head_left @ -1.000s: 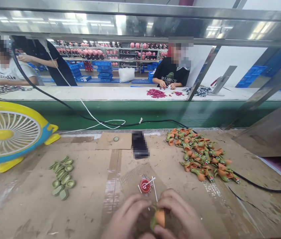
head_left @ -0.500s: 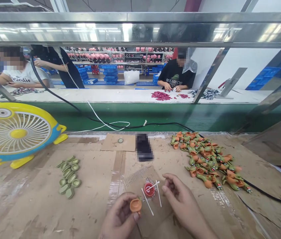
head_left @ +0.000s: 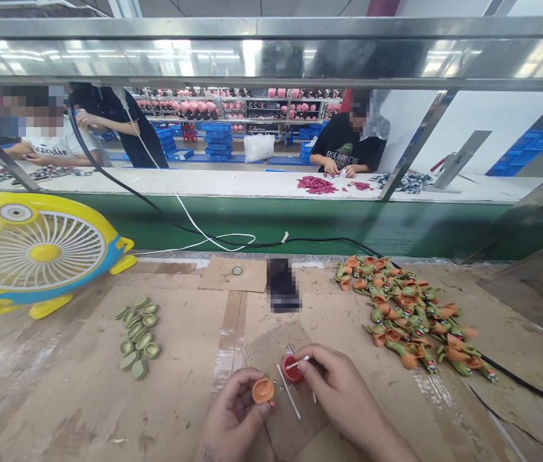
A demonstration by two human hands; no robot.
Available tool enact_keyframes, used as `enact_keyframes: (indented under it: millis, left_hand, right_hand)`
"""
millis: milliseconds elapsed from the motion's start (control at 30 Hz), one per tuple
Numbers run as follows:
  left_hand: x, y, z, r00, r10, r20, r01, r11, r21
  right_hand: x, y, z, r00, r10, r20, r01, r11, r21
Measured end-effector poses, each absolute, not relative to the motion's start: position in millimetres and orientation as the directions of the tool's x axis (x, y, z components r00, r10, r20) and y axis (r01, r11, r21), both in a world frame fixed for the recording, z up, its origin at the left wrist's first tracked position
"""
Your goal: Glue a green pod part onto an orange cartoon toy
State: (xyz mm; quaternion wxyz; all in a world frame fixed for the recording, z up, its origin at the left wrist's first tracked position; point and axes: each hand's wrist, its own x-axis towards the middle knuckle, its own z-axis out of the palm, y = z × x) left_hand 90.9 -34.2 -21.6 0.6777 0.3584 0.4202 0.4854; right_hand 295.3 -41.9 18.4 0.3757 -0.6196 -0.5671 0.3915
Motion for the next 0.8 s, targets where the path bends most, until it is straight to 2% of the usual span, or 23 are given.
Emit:
enact_keyframes:
  millis: [300, 533, 800]
  left_hand:
    - [93, -36, -24, 0.108, 0.978, -0.18, -0.38, 0.207, 0.901]
    - [94, -38, -20, 0.068, 0.984, -0.163, -0.374, 0.176, 0.91]
    - [94, -39, -19, 0.072, 0.983, -0.169, -0.383, 0.184, 0.905]
  right_hand:
    - [296, -52, 16, 0.041, 0.997, 0.072, 0.497, 0.042, -0.867]
    - [295, -49, 7, 0.016, 0.998, 0.059, 0.575, 0.039, -0.817]
    - [295, -51, 12, 0.039, 0.996, 0.076, 0.541, 0.043, -0.84]
